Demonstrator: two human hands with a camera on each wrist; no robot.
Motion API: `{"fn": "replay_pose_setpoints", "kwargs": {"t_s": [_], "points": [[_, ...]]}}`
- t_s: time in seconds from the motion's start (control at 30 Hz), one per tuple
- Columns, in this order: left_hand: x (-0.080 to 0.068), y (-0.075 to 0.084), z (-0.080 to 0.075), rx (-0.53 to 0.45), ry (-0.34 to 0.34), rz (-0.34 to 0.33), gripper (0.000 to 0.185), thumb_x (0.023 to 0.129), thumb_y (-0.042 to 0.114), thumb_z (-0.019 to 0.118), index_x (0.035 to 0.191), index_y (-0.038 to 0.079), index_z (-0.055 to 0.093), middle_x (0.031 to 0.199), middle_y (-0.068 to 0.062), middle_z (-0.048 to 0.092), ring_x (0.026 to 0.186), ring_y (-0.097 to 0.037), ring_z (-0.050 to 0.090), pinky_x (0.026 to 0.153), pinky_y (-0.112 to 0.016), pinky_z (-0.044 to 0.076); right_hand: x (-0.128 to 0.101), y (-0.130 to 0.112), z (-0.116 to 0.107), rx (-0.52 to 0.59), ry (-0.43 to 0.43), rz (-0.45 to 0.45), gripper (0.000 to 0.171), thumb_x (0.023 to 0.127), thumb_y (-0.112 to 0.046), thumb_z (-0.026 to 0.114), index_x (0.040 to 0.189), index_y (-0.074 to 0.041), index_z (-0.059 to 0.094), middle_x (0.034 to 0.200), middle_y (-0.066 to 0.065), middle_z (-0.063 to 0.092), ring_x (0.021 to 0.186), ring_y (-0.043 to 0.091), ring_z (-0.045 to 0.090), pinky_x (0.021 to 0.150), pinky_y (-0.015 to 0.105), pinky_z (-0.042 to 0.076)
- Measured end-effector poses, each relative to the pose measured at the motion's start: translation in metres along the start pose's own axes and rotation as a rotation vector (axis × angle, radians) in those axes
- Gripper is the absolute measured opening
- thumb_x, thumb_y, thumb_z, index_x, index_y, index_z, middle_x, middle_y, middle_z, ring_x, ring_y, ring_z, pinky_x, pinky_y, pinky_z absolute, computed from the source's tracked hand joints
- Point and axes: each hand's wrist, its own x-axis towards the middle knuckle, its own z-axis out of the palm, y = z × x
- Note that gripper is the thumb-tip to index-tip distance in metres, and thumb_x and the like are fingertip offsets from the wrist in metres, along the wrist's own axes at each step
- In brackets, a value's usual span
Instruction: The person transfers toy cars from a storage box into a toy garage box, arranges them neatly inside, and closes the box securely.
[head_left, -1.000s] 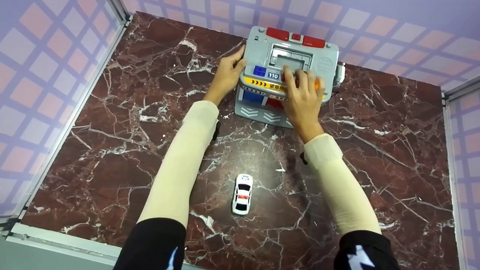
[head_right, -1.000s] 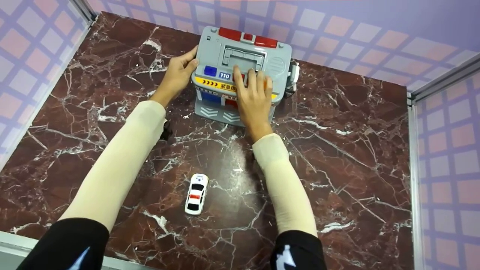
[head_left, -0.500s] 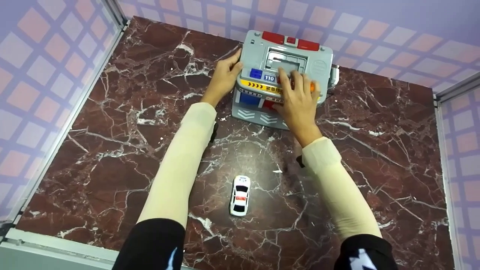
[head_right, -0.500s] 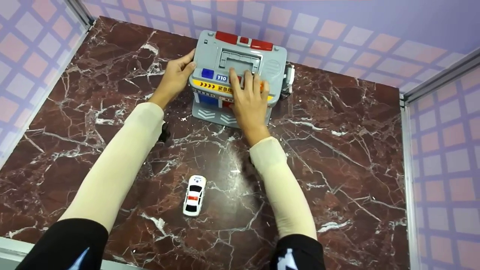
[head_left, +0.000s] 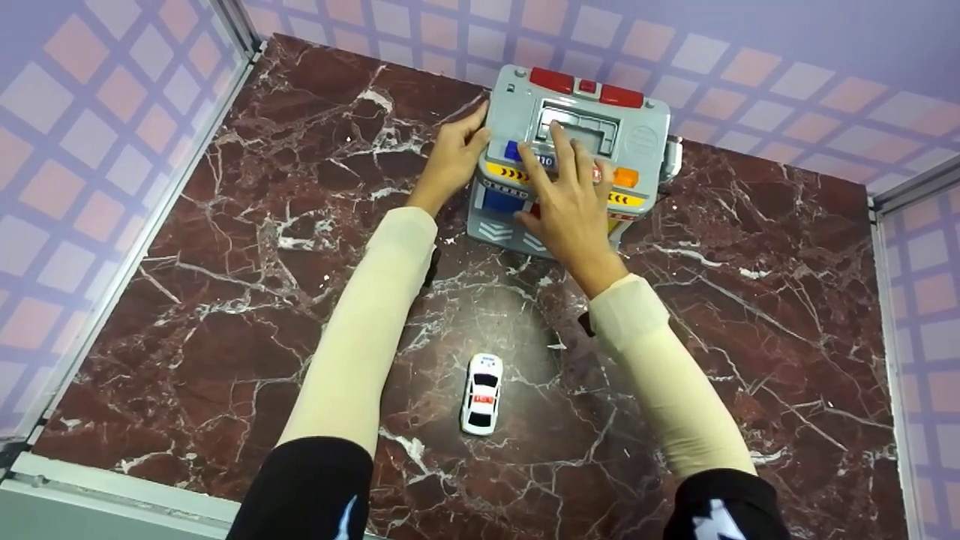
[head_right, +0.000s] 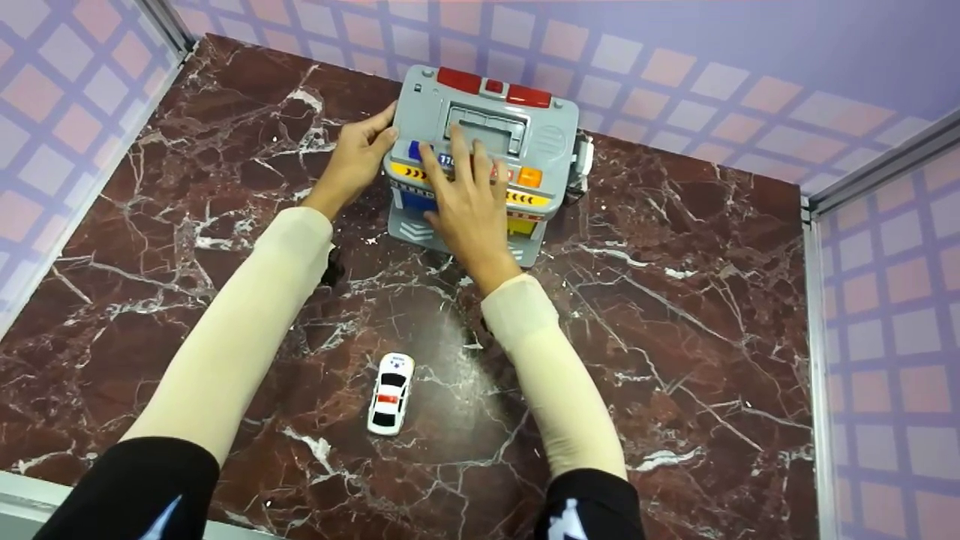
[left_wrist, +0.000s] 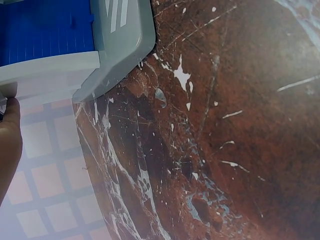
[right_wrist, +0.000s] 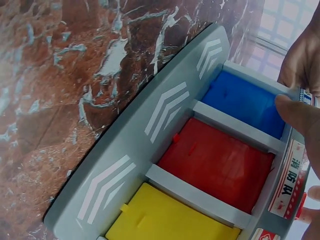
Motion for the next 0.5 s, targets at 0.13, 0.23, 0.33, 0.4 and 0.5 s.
{"fn": "replay_pose_setpoints", "kwargs": {"t_s": [0.13, 0.23, 0.33, 0.4, 0.5], "points": [[-0.010, 0.017, 0.000, 0.017, -0.008, 0.018, 0.044, 0.096, 0.003, 0.045, 0.138, -0.001, 0.036, 0.141, -0.014, 0.040, 0.119, -0.016, 0.051, 0.099, -0.015, 0.040, 0.001, 0.000, -0.002, 0.006, -0.006, 0.000, 0.091, 0.069, -0.052, 0.075, 0.145, -0.034, 0.030, 0.154, 0.009, 0.018, 0.130, 0.034, 0.028, 0.102, 0.053, 0.020], [-0.011, 0.019, -0.001, 0.031, -0.007, 0.024, 0.044, 0.096, 0.003, 0.045, 0.138, 0.000, 0.036, 0.142, -0.015, 0.039, 0.124, -0.017, 0.047, 0.100, -0.014, 0.037, 0.001, 0.000, -0.002, -0.004, 0.008, -0.006, 0.086, 0.071, -0.055, 0.072, 0.144, -0.033, 0.031, 0.153, 0.009, 0.021, 0.130, 0.034, 0.029, 0.102, 0.053, 0.020], [-0.010, 0.015, -0.001, 0.025, -0.010, 0.030, 0.044, 0.096, 0.003, 0.045, 0.138, 0.000, 0.036, 0.141, -0.014, 0.041, 0.122, -0.015, 0.049, 0.100, -0.015, 0.038, 0.002, 0.000, -0.002, -0.013, 0.021, -0.012, 0.082, 0.073, -0.056, 0.069, 0.144, -0.033, 0.033, 0.151, 0.009, 0.025, 0.129, 0.033, 0.031, 0.101, 0.053, 0.021], [-0.006, 0.009, -0.001, 0.018, -0.010, 0.040, 0.044, 0.096, 0.003, 0.045, 0.138, -0.001, 0.036, 0.140, -0.013, 0.042, 0.120, -0.013, 0.049, 0.100, -0.015, 0.038, 0.002, 0.000, -0.002, -0.011, 0.026, -0.012, 0.080, 0.074, -0.057, 0.068, 0.143, -0.033, 0.035, 0.150, 0.009, 0.026, 0.128, 0.032, 0.031, 0.101, 0.052, 0.021], [0.001, -0.005, 0.000, 0.021, -0.004, 0.071, 0.044, 0.096, 0.004, 0.045, 0.138, -0.001, 0.037, 0.139, -0.012, 0.044, 0.115, -0.008, 0.050, 0.100, -0.015, 0.039, 0.003, 0.000, -0.002, 0.003, 0.031, -0.010, 0.078, 0.074, -0.057, 0.068, 0.142, -0.032, 0.038, 0.150, 0.008, 0.028, 0.128, 0.031, 0.031, 0.101, 0.051, 0.020]]}}
